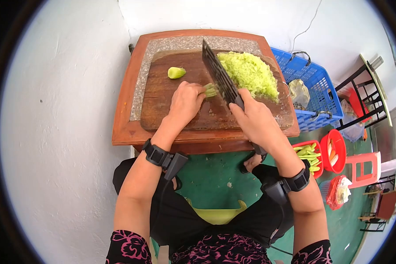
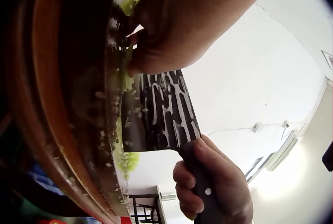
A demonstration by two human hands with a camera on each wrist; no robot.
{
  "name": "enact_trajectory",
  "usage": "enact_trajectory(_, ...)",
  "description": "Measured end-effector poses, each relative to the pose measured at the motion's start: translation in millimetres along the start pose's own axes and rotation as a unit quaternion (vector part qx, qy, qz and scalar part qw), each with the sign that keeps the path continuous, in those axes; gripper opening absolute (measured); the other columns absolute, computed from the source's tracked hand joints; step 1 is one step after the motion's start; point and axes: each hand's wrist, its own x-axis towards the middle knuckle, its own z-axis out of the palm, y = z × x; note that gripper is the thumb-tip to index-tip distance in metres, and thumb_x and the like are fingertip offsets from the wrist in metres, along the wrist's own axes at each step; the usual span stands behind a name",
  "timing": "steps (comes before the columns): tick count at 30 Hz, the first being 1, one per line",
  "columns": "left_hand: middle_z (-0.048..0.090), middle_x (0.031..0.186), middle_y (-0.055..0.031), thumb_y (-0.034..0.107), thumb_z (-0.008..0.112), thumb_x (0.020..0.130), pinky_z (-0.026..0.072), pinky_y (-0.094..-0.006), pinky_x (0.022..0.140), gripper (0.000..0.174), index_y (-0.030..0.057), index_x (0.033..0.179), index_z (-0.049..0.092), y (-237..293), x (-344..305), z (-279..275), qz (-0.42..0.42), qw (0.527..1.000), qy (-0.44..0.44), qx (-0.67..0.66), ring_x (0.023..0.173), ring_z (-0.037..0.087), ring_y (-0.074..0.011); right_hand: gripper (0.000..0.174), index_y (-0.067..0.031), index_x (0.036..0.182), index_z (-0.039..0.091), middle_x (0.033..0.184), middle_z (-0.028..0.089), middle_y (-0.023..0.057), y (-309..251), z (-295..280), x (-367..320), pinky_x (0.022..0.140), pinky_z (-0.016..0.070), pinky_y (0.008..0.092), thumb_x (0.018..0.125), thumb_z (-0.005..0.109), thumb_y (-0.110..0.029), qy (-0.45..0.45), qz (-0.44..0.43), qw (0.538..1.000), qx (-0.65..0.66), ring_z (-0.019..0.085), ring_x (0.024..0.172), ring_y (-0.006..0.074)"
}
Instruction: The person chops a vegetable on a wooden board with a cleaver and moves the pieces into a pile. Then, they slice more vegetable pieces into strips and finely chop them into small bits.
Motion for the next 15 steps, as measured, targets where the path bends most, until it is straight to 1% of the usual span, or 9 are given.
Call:
enact_trajectory(4, 0.067, 0.094, -0.0138, 0.006, 0.064, 0.076, 0.0461, -0.0381, 0.081, 0.018, -0.0021, 0.091, 0.068, -3.0, -2.0, 2.7, 0.003, 1.000, 0.008, -0.009, 0.088, 0.057, -0.0315, 0.025, -0.0014, 0.101, 0.041, 0.075, 0.060, 0.0287, -7.8, -1.5, -4.0, 0.070, 0.0448, 0.0537, 0.091, 0.049, -0.022, 0.011, 0.001, 1.000, 0.002, 0.058, 0.078, 0.0477)
enact_trajectory(7, 0.067, 0.095, -0.0135, 0.006, 0.064, 0.077, 0.0462, -0.0379, 0.082, 0.018, -0.0022, 0.091, 0.068, -1.2, -0.7, 2.2, -0.005, 1.000, -0.001, -0.004, 0.088, 0.057, -0.0314, 0.024, -0.0017, 0.100, 0.040, 0.074, 0.060, 0.0283, 4.5, 11.5, 1.6, 0.069, 0.0448, 0.0538, 0.091, 0.049, -0.022, -0.023, -0.003, 0.999, -0.029, 0.058, 0.077, 0.0476)
enact_trajectory(13, 0.067, 0.095, -0.0140, 0.006, 0.064, 0.076, 0.0462, -0.0379, 0.082, 0.018, -0.0021, 0.092, 0.068, -1.6, -1.0, 2.6, -0.002, 1.000, 0.006, -0.003, 0.088, 0.057, -0.0316, 0.024, -0.0019, 0.098, 0.040, 0.074, 0.060, 0.0281, 1.5, 4.8, 5.6, 0.069, 0.0454, 0.0538, 0.091, 0.049, -0.023, -0.003, -0.035, 0.999, -0.008, 0.058, 0.078, 0.0481)
enact_trajectory(15, 0.067, 0.094, -0.0145, 0.006, 0.064, 0.076, 0.0462, -0.0381, 0.081, 0.018, -0.0021, 0.092, 0.068, -2.2, -2.0, 2.9, -0.005, 1.000, 0.008, -0.003, 0.088, 0.057, -0.0317, 0.028, -0.0005, 0.105, 0.042, 0.078, 0.059, 0.0296, -5.2, 0.4, 2.9, 0.070, 0.0431, 0.0528, 0.090, 0.050, -0.023, -0.016, -0.009, 1.000, 0.004, 0.056, 0.082, 0.0483)
